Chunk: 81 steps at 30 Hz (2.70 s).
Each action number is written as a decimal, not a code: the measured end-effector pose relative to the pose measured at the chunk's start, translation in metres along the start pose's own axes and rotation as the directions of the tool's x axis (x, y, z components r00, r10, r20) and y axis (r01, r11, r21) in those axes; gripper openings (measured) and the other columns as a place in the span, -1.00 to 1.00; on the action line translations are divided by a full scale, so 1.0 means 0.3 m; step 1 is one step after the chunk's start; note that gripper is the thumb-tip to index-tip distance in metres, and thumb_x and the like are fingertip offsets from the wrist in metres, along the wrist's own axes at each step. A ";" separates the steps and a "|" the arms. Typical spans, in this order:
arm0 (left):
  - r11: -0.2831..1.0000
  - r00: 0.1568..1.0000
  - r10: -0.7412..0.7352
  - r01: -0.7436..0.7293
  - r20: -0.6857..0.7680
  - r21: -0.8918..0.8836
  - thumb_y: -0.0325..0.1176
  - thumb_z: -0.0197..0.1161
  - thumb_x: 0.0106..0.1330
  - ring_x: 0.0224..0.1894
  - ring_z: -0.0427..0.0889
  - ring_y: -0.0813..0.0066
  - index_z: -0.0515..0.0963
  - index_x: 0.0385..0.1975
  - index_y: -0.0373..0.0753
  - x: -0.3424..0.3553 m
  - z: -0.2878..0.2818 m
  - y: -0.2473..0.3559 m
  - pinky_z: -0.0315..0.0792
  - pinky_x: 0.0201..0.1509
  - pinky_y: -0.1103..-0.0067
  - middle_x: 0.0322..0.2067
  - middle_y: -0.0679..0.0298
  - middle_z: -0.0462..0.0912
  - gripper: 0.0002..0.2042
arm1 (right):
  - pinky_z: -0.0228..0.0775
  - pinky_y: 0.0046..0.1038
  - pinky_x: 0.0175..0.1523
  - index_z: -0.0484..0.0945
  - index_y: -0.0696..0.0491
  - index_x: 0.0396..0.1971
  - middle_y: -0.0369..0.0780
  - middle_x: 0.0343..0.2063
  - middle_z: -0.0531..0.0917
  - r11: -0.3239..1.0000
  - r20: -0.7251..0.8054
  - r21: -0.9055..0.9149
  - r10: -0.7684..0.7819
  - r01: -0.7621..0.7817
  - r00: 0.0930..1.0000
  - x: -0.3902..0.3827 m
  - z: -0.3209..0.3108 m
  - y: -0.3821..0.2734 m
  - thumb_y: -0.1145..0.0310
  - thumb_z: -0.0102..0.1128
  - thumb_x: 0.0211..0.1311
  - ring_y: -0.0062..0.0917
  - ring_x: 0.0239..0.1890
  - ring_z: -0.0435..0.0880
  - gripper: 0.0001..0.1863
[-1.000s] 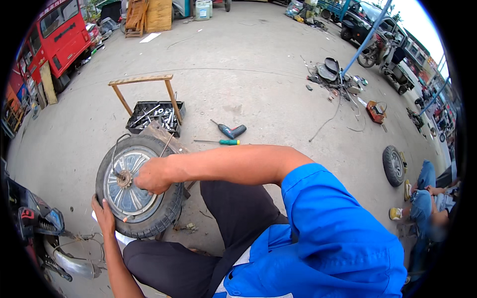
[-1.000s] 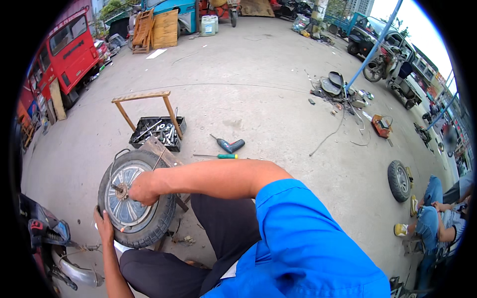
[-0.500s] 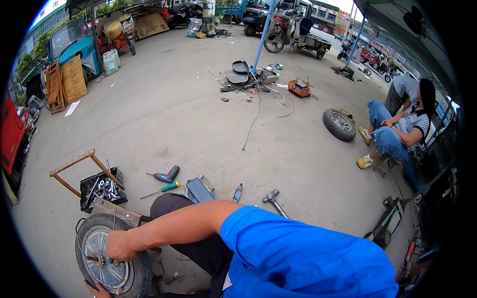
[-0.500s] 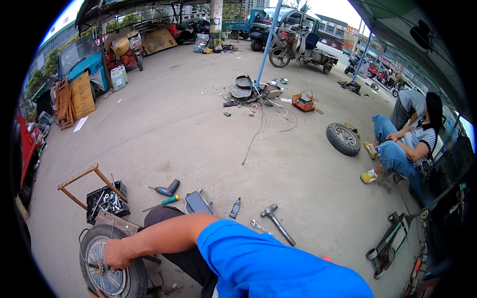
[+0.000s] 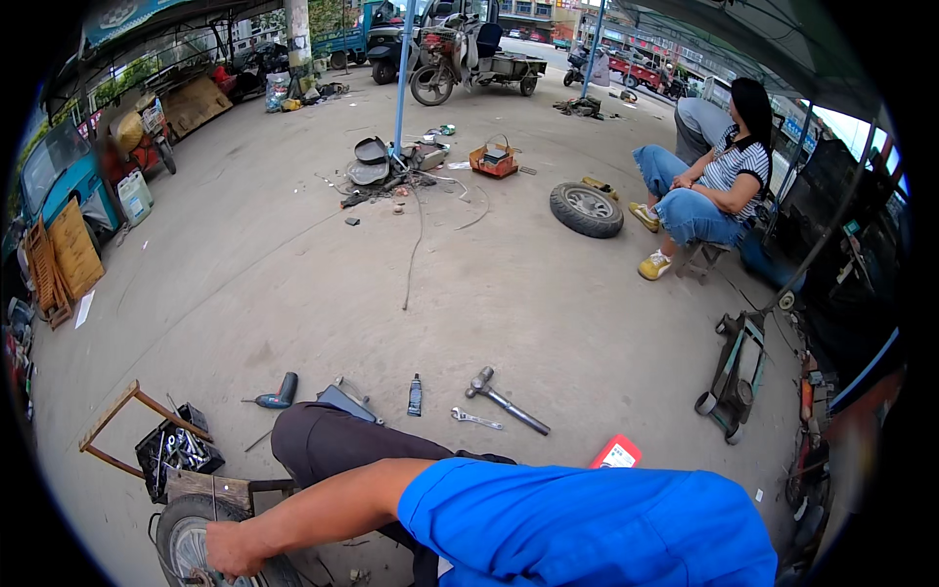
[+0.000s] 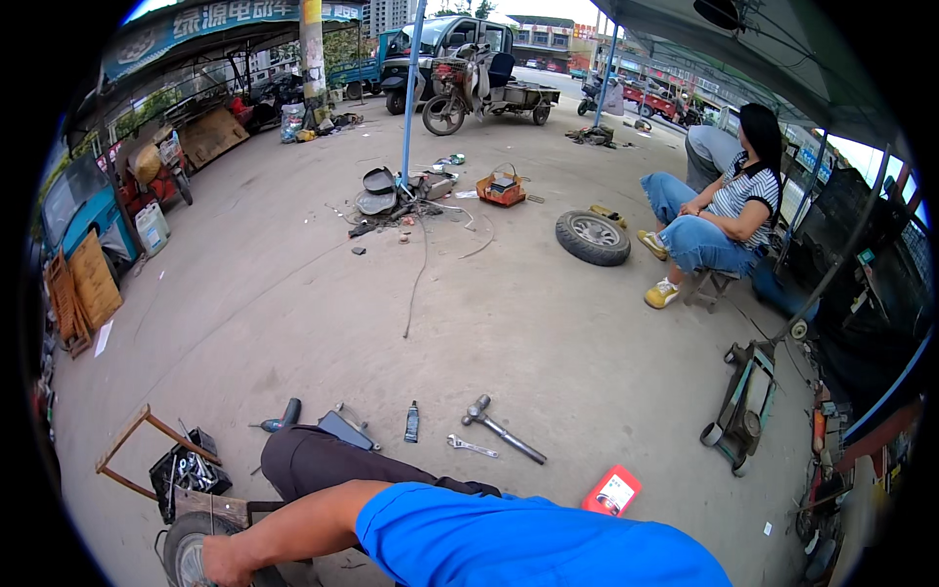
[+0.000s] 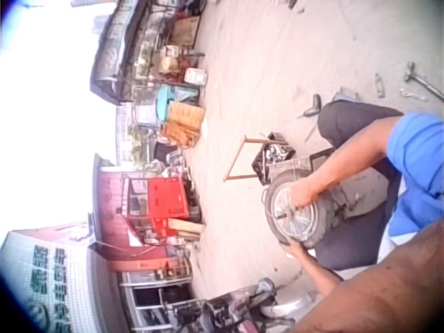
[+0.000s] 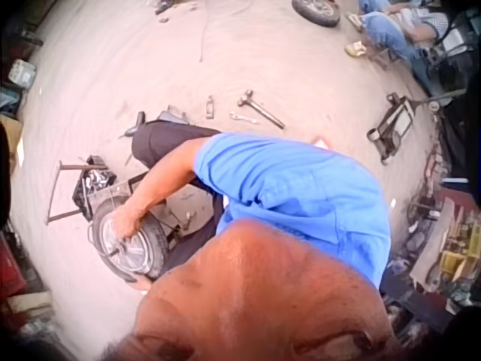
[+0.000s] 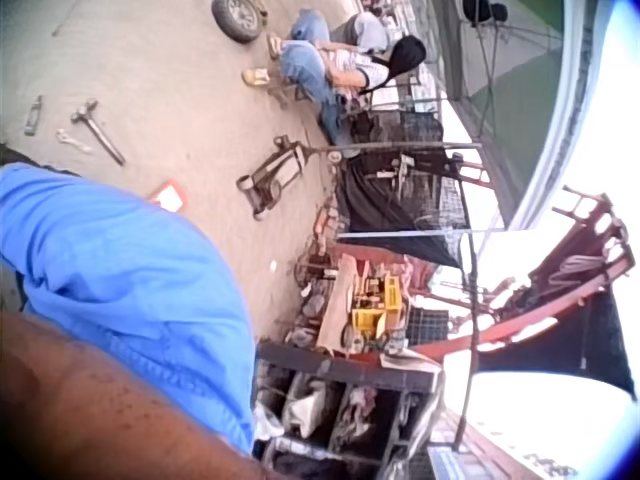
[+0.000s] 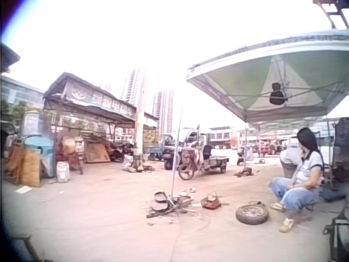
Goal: The person sits on the floor and uses a hammer and a screwdriver to pry and adjust the tire bead on a motorcycle wheel. They repeatedly strike the rim and use the tool to separate the tire from the rim, rotating the wheel as they work.
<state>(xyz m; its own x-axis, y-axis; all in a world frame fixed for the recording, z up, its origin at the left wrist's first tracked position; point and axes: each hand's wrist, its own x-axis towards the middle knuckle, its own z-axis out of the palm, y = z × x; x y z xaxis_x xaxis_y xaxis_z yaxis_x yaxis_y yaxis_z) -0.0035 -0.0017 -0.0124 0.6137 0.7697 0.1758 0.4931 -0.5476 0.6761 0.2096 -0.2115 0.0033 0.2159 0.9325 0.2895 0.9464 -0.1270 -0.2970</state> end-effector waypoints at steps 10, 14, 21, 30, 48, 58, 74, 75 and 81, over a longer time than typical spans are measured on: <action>0.988 0.994 0.061 -0.047 -0.087 0.146 -0.26 0.12 0.41 0.41 0.30 -0.07 0.26 0.35 -0.50 0.148 0.044 -0.267 0.12 0.49 0.35 0.34 -0.21 0.33 -0.41 | 0.47 -0.20 -0.31 0.63 0.12 -0.51 -0.09 -0.57 0.69 1.000 -0.015 -0.001 -0.002 0.002 1.000 -0.058 -0.125 -0.049 0.07 0.32 0.20 -0.14 -0.38 0.73 -0.63; 0.993 0.988 0.030 -0.012 -0.149 0.122 -0.21 0.20 0.35 0.30 0.43 -0.12 0.30 0.34 -0.43 0.106 0.095 -0.187 0.28 0.38 0.31 0.24 -0.21 0.44 -0.38 | 0.49 -0.16 -0.25 0.64 0.16 -0.35 -0.04 -0.45 0.72 0.989 0.106 -0.009 0.146 -0.146 0.984 -0.083 -0.220 -0.088 0.08 0.20 0.33 -0.12 -0.28 0.73 -0.62; 0.989 0.980 -0.085 0.105 -0.181 0.104 -0.23 0.23 0.28 0.23 0.47 -0.14 0.31 0.34 -0.36 0.033 0.020 -0.071 0.36 0.30 0.26 0.20 -0.19 0.45 -0.37 | 0.49 -0.14 -0.24 0.59 0.19 -0.34 -0.02 -0.45 0.71 0.990 0.094 -0.073 0.125 -0.118 0.988 -0.069 -0.213 -0.140 0.06 0.12 0.40 -0.11 -0.29 0.73 -0.58; 0.988 0.978 -0.072 0.097 -0.196 0.122 -0.20 0.23 0.30 0.25 0.47 -0.11 0.31 0.35 -0.34 0.034 0.038 -0.056 0.34 0.33 0.29 0.22 -0.19 0.46 -0.37 | 0.49 -0.15 -0.30 0.57 0.20 -0.39 -0.01 -0.51 0.70 0.981 0.060 -0.095 0.173 -0.167 0.983 -0.078 -0.217 -0.148 0.06 0.11 0.41 -0.09 -0.36 0.73 -0.56; 0.989 0.979 -0.056 0.081 -0.196 0.121 -0.27 0.22 0.29 0.25 0.46 -0.13 0.32 0.31 -0.42 0.027 0.031 -0.027 0.34 0.32 0.27 0.22 -0.19 0.45 -0.40 | 0.46 -0.12 -0.32 0.55 0.22 -0.45 0.02 -0.51 0.68 0.983 -0.032 -0.058 0.174 -0.176 0.984 -0.086 -0.176 -0.140 0.08 0.17 0.37 -0.05 -0.40 0.70 -0.56; 0.988 0.982 -0.060 0.085 -0.180 0.132 -0.28 0.21 0.33 0.30 0.39 -0.14 0.30 0.33 -0.43 0.020 0.025 -0.014 0.27 0.39 0.27 0.25 -0.21 0.42 -0.40 | 0.49 -0.10 -0.23 0.56 0.22 -0.40 0.03 -0.48 0.68 0.998 0.075 -0.032 0.061 -0.059 0.995 -0.067 -0.234 -0.103 0.06 0.13 0.39 -0.04 -0.33 0.70 -0.55; 0.987 0.984 -0.061 0.084 -0.168 0.134 -0.26 0.20 0.33 0.34 0.35 -0.15 0.27 0.34 -0.44 0.014 0.024 -0.014 0.21 0.43 0.28 0.28 -0.25 0.37 -0.38 | 0.40 -0.07 -0.23 0.57 0.14 -0.34 -0.02 -0.47 0.63 0.981 0.161 0.129 -0.167 0.147 0.973 0.000 -0.268 0.003 0.06 0.10 0.41 -0.01 -0.32 0.62 -0.60; 0.987 0.984 -0.067 0.090 -0.168 0.135 -0.26 0.19 0.33 0.35 0.34 -0.15 0.27 0.34 -0.44 0.012 0.021 -0.016 0.21 0.44 0.28 0.28 -0.25 0.37 -0.38 | 0.39 -0.08 -0.24 0.58 0.13 -0.33 -0.02 -0.47 0.63 0.979 0.097 0.154 -0.148 0.132 0.984 0.017 -0.286 0.014 0.04 0.10 0.41 -0.02 -0.33 0.62 -0.60; 0.986 0.984 -0.072 0.094 -0.162 0.136 -0.26 0.18 0.34 0.39 0.29 -0.14 0.26 0.35 -0.44 0.014 0.019 -0.003 0.16 0.47 0.29 0.31 -0.23 0.35 -0.38 | 0.43 -0.07 -0.17 0.64 0.15 -0.28 0.02 -0.46 0.66 0.994 0.106 0.098 0.039 -0.049 0.994 0.064 -0.388 0.105 0.02 0.07 0.43 -0.03 -0.28 0.66 -0.56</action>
<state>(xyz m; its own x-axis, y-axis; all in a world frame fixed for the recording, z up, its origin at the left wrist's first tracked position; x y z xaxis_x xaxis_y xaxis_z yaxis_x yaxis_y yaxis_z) 0.0023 0.0002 -0.0163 0.4687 0.8499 0.2406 0.6280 -0.5122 0.5859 0.2714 -0.2368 0.1054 0.2257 0.9576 0.1792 0.9066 -0.1391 -0.3985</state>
